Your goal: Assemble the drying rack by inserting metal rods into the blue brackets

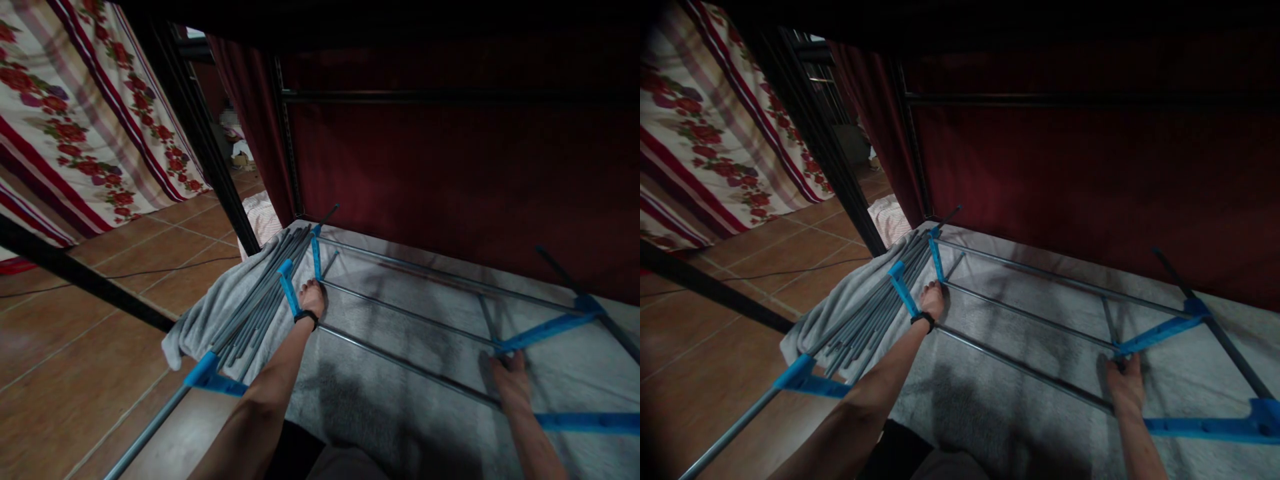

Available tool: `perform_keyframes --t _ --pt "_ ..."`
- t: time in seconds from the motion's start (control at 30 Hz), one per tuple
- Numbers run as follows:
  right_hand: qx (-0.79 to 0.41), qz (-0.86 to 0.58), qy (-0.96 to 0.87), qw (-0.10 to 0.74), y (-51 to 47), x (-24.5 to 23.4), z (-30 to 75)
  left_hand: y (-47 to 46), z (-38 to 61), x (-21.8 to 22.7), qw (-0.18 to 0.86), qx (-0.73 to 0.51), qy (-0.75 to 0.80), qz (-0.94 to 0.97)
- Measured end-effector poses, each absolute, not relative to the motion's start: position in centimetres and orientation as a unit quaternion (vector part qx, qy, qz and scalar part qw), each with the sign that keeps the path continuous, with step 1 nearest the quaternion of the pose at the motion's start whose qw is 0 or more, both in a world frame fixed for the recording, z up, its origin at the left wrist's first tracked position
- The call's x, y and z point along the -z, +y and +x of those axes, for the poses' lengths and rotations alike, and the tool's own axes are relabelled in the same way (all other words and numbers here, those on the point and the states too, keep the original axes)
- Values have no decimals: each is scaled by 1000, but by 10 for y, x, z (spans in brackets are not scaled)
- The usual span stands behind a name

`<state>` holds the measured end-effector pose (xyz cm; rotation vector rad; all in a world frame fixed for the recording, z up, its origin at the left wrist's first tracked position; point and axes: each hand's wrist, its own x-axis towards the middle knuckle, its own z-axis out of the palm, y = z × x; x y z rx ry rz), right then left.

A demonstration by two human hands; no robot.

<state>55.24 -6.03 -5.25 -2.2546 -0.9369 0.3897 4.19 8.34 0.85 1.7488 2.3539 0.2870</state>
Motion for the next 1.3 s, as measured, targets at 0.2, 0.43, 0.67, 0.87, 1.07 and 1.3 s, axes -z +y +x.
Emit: perform_keyframes --t 0.2,0.43,0.67,0.87,1.07,1.3 --pt "-117 -857 -370 339 -76 45 520 56 51 -13 69 -125 787 601" --pt "-38 -707 -572 415 -148 82 408 -1 81 0 100 -350 640 676" --pt "-54 -658 -622 421 -177 122 381 -33 75 -13 165 -453 600 638" --pt "-77 -642 -628 434 -167 116 384 -6 104 -101 87 -583 501 633" --pt "-61 -641 -640 420 -167 114 382 81 127 -233 -19 -643 454 617" --pt "-62 -626 -654 420 -167 116 383 158 59 -310 4 -374 575 728"
